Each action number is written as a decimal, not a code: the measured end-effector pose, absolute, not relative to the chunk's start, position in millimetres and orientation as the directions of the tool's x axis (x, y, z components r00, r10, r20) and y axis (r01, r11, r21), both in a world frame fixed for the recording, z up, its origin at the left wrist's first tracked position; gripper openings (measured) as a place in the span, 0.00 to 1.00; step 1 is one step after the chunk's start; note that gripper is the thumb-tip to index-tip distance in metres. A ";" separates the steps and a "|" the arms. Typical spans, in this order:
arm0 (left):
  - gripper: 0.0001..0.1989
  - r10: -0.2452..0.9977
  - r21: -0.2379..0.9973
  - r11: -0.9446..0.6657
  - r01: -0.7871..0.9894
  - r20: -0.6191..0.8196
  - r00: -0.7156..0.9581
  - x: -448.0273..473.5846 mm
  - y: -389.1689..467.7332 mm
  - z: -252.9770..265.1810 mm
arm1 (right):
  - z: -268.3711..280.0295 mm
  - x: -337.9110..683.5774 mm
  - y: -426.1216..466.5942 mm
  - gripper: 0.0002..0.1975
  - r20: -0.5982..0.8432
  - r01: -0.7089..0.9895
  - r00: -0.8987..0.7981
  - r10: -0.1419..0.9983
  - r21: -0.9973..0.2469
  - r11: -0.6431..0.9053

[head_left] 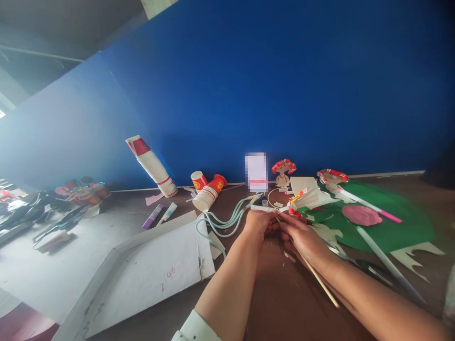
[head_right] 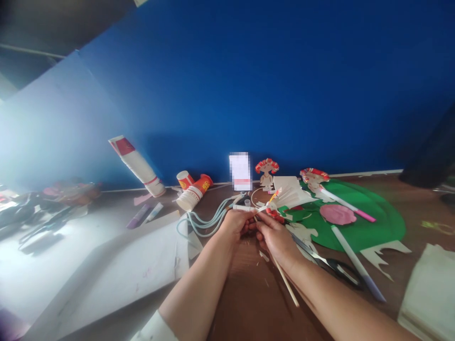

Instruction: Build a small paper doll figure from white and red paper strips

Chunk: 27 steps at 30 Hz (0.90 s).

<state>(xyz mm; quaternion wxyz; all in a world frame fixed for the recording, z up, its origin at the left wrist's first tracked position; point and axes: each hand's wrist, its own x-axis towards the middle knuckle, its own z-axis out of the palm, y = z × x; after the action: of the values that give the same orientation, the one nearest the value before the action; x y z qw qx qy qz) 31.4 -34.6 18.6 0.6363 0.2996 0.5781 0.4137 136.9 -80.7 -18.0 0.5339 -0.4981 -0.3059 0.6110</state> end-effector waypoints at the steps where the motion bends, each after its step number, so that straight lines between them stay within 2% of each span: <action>1: 0.11 0.875 0.859 0.475 -0.192 -0.485 -0.007 31.8 -35.1 19.3 | -18.9 136.7 -80.5 0.25 -0.287 -0.351 0.070 0.955 -0.904 -0.246; 13: 0.13 0.883 0.865 0.467 -0.182 -0.467 0.042 27.2 -27.7 5.8 | 5.7 135.4 -87.2 0.16 -0.348 -0.538 -0.040 0.937 -0.782 -0.313; 22: 0.16 0.836 0.815 0.549 -0.186 -0.541 0.094 18.2 -30.4 20.0 | -5.0 140.2 -80.3 0.13 -0.336 -0.510 -0.037 0.941 -0.804 -0.307; 27: 0.08 0.827 0.808 0.561 -0.180 -0.551 0.110 14.8 -30.5 24.5 | 1.2 140.1 -81.2 0.13 -0.342 -0.490 -0.048 0.939 -0.811 -0.320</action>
<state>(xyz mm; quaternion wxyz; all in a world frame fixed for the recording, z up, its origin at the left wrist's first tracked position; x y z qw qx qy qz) 14.8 -30.5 24.5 0.6858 0.2907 0.5571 0.3670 140.1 -81.2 1.2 0.5259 -0.4464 -0.2513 0.6789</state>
